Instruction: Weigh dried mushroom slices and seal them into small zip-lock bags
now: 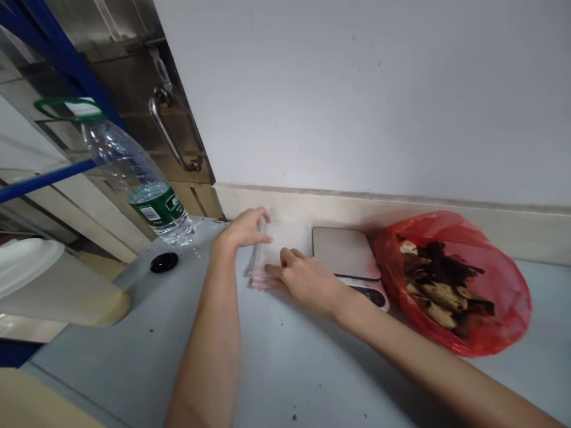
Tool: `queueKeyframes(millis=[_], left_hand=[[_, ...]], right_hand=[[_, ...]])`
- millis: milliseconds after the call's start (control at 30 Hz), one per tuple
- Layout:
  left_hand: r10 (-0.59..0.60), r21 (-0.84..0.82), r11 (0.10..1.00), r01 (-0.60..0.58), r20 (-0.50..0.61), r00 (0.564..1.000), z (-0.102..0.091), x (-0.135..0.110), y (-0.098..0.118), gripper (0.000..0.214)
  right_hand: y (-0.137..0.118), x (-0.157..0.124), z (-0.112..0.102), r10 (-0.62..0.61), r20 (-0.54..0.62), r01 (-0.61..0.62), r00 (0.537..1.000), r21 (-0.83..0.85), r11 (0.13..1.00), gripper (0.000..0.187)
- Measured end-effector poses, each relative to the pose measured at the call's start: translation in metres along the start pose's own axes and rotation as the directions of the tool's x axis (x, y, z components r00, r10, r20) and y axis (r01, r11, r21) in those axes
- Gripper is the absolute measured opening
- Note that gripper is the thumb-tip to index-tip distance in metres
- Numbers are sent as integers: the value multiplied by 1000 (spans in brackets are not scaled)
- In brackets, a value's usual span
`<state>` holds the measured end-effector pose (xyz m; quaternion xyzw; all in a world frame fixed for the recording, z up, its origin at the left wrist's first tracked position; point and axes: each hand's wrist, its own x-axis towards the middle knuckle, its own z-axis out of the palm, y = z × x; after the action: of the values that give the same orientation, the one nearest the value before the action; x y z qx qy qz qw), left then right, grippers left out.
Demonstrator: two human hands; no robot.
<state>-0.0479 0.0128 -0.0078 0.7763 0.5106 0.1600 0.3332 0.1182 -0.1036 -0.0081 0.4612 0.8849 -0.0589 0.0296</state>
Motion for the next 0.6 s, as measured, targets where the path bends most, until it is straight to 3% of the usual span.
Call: queueKeyframes(millis=[100,267,433,533,600], left_hand=[[99,63,993,-104,83,992,13,8,10,37],[61,172,980,-99,214,975,31,11,15,58],[10,255,964,-73,239,971,36,14,16,81],[12,274,959,-79,240,971,33,13,19,81],[27,267,959,-91,233,972,29,11,23,75]], right_hand=[[-4,-4,3,4,19,-5,1000,5,1000,37],[-10,-14,6,6,39,-7,999,28,1000,35],[-4,-31,11,-19,35,14,999,146,989,33],[7,-42,11,-50,0,48,999,295,954,40],[17,-50,1,-87,-84,112,993,383,917,43]])
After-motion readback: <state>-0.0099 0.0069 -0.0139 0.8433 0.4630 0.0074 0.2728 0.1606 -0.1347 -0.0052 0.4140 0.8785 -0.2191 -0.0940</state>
